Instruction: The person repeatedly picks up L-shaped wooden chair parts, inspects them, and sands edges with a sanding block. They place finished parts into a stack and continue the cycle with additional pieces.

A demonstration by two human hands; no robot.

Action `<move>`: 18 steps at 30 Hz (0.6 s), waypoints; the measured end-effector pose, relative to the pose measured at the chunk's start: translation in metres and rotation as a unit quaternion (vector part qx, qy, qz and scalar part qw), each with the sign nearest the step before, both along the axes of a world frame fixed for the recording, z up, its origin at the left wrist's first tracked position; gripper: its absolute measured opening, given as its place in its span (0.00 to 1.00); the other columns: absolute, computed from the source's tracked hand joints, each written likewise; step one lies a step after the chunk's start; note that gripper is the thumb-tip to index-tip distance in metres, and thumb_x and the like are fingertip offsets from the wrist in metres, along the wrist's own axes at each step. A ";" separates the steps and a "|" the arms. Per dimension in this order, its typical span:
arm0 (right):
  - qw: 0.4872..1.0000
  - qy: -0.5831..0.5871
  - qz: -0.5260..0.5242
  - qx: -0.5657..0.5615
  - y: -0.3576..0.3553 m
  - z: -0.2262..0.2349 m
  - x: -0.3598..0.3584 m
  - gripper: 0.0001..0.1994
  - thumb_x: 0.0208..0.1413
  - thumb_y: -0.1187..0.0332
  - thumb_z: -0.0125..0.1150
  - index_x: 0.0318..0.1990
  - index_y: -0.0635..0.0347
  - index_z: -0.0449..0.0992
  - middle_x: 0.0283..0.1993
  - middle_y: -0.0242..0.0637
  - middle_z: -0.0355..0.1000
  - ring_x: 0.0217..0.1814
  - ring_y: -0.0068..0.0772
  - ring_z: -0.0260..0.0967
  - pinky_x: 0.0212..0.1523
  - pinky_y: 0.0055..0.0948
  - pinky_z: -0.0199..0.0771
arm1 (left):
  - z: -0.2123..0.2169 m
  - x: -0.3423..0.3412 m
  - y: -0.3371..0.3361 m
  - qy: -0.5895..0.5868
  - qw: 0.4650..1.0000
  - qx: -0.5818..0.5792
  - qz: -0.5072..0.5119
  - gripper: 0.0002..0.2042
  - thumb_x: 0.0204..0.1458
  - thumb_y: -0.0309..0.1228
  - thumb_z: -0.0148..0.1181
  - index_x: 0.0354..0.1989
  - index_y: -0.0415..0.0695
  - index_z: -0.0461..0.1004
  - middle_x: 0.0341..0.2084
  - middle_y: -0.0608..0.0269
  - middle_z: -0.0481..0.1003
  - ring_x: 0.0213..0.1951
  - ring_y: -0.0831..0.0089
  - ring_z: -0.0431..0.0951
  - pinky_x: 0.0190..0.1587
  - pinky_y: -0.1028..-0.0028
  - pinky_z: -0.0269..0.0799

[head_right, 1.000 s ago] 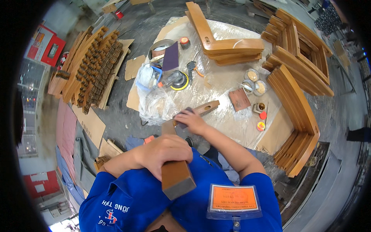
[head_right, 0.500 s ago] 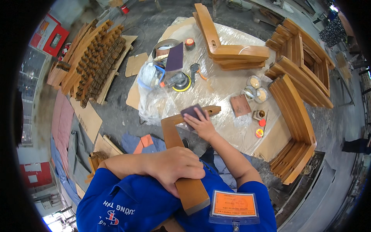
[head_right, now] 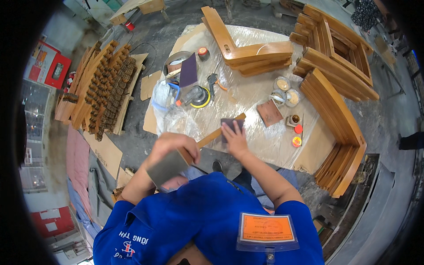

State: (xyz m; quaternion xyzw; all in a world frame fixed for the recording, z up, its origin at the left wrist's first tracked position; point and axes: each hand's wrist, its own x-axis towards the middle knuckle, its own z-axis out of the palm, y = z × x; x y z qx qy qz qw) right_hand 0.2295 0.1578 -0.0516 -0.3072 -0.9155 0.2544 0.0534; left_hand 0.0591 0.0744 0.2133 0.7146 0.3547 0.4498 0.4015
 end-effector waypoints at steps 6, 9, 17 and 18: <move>0.977 0.167 0.109 0.069 -0.041 -0.015 -0.030 0.29 0.48 0.71 0.52 0.62 0.48 0.61 0.69 0.30 0.53 0.72 0.44 0.43 0.66 0.55 0.47 | 0.003 -0.005 0.017 -0.066 0.994 -0.035 0.084 0.24 0.40 0.46 0.65 0.34 0.36 0.68 0.23 0.55 0.73 0.26 0.69 0.75 0.30 0.73 0.71; 0.995 0.082 0.016 0.061 0.018 -0.031 0.008 0.28 0.49 0.73 0.49 0.62 0.49 0.61 0.69 0.31 0.53 0.70 0.48 0.47 0.66 0.54 0.48 | 0.011 -0.002 0.025 -0.134 0.974 -0.103 0.151 0.27 0.42 0.50 0.63 0.36 0.36 0.67 0.25 0.55 0.72 0.27 0.70 0.74 0.30 0.73 0.69; 0.985 0.056 -0.142 0.087 0.041 0.006 0.104 0.31 0.45 0.77 0.50 0.62 0.52 0.60 0.65 0.34 0.57 0.66 0.47 0.53 0.63 0.49 0.53 | 0.006 -0.060 0.091 -0.205 0.911 -0.141 0.329 0.31 0.53 0.60 0.48 0.41 0.37 0.69 0.21 0.58 0.74 0.24 0.73 0.75 0.29 0.73 0.71; 0.985 0.036 -0.150 0.083 0.037 0.009 0.115 0.31 0.45 0.77 0.50 0.62 0.52 0.61 0.65 0.34 0.58 0.66 0.46 0.54 0.62 0.49 0.53 | 0.003 -0.070 0.098 -0.213 0.902 -0.129 0.352 0.34 0.51 0.65 0.44 0.36 0.38 0.69 0.21 0.58 0.74 0.24 0.71 0.75 0.28 0.74 0.71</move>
